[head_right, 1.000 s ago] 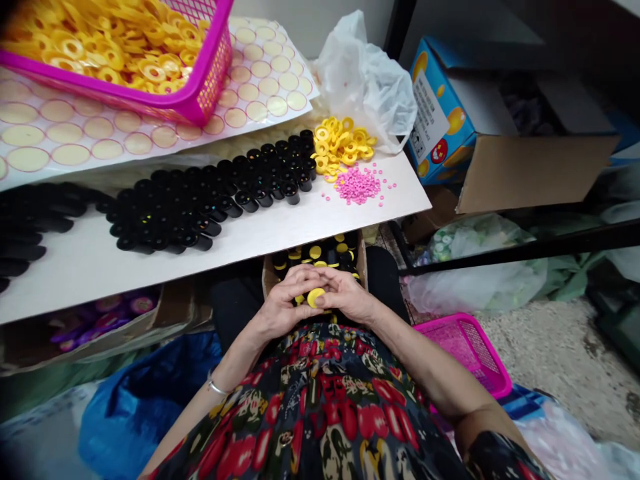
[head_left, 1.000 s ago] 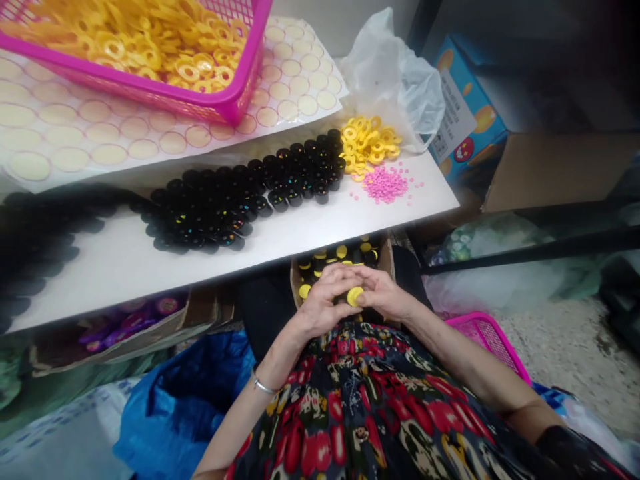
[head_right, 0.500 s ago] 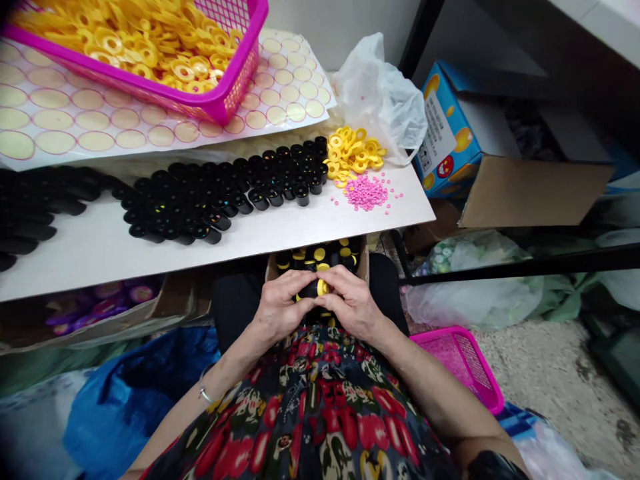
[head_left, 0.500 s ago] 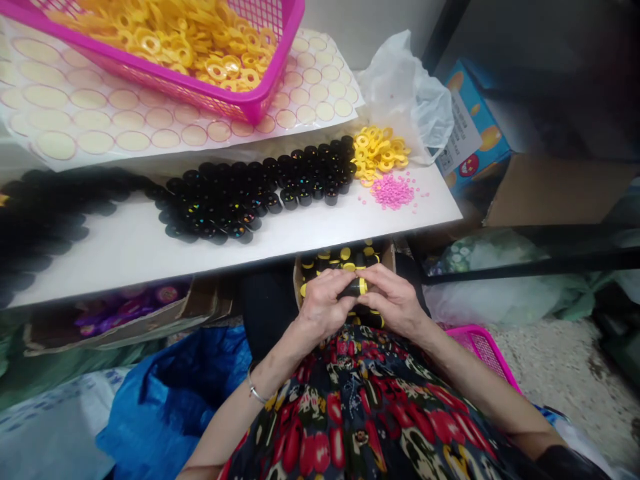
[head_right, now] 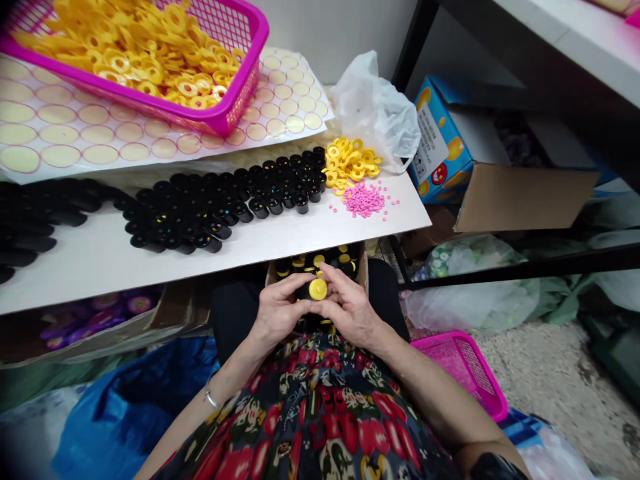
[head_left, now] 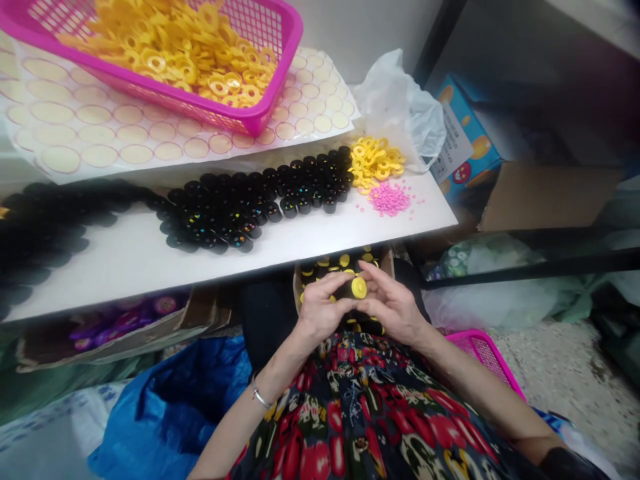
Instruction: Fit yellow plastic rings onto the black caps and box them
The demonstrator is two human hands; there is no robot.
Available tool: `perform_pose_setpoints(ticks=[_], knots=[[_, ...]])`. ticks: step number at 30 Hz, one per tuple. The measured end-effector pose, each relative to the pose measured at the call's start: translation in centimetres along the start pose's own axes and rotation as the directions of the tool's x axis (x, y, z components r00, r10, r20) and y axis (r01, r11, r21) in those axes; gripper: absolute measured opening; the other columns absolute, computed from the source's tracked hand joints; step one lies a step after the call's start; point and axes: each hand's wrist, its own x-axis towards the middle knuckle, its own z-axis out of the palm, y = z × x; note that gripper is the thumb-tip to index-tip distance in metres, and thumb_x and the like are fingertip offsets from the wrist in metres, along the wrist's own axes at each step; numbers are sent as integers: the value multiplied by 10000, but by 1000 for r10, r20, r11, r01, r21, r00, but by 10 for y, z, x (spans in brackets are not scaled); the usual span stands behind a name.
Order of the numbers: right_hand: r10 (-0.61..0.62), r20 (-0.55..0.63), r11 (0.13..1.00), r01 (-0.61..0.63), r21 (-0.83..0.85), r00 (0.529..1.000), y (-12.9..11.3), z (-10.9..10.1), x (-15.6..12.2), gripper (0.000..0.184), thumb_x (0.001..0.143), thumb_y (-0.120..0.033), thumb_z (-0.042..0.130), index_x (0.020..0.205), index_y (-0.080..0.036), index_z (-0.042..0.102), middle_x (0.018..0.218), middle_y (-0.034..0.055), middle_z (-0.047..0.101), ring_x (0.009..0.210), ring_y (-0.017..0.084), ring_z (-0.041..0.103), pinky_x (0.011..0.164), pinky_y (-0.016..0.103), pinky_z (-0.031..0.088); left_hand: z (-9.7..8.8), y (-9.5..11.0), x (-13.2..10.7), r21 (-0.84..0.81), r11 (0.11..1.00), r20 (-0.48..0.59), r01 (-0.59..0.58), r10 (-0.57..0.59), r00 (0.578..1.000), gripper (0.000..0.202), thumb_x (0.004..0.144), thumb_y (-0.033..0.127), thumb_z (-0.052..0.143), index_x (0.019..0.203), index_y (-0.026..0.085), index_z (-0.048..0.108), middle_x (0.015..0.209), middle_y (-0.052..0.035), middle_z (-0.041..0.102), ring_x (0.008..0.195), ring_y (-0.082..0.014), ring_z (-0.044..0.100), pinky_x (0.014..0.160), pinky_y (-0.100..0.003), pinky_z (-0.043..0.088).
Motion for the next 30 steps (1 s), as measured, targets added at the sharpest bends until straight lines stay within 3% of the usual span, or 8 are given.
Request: perform_pose_setpoints(ticks=[2,4,9,12,15,20,26,30], knots=[[109,-4,986,-108,130,994,1,0,0,406,823,-344,575,1203,-213,521,962,42,565,655,92,585,626,263,521,-1,0,1,-125,986,6,110,-110,994,338,620,230,761,945,166,693,909,-67,681,820,-185,632,756,-303,519],[202,15,956,-201,216,979,2,-1,2,283,820,-354,575,1047,-185,595,863,22,585,591,90,590,590,257,513,-2,-1,1,-157,981,28,115,-112,993,341,609,237,772,936,176,698,901,-64,678,838,-186,627,786,-321,515],[364,163,832,-398,386,917,5,-2,9,281,669,-277,731,852,-169,547,692,-35,571,546,75,538,524,219,481,-8,-2,3,85,993,88,-86,78,993,305,637,278,754,936,236,710,1005,-89,642,990,-230,559,870,-419,477],[374,293,790,-467,396,880,6,-6,15,387,575,-197,781,865,-177,527,699,-53,562,605,67,526,568,196,458,-13,-2,7,155,962,193,-227,196,962,311,664,289,732,971,256,701,1110,-106,602,1110,-266,485,917,-483,440],[328,415,812,-478,334,849,3,-13,20,513,520,-163,796,982,-160,573,879,-8,586,773,94,544,658,203,445,-15,1,13,139,940,342,-313,251,906,321,671,309,725,985,249,696,1174,-113,577,1217,-297,406,1010,-557,330],[328,557,827,-517,220,763,0,-22,19,515,505,-201,802,989,-113,648,824,-17,576,709,96,517,597,203,401,-16,6,21,39,969,533,-244,187,825,371,647,373,729,992,241,699,1197,-113,577,1282,-308,358,1055,-560,269],[274,425,849,-425,314,863,5,-10,3,461,476,-208,814,910,-135,678,961,19,591,808,140,551,653,237,448,-12,2,18,2,979,607,-206,162,778,356,627,295,757,977,260,703,1204,-96,579,1311,-312,327,1065,-557,255],[383,314,808,-480,342,869,27,3,-7,389,582,-286,763,914,-122,643,698,-18,590,594,105,542,564,241,450,-9,-10,11,140,966,625,-216,83,777,311,634,213,742,943,237,711,1198,-106,574,1324,-314,299,1059,-554,273]])
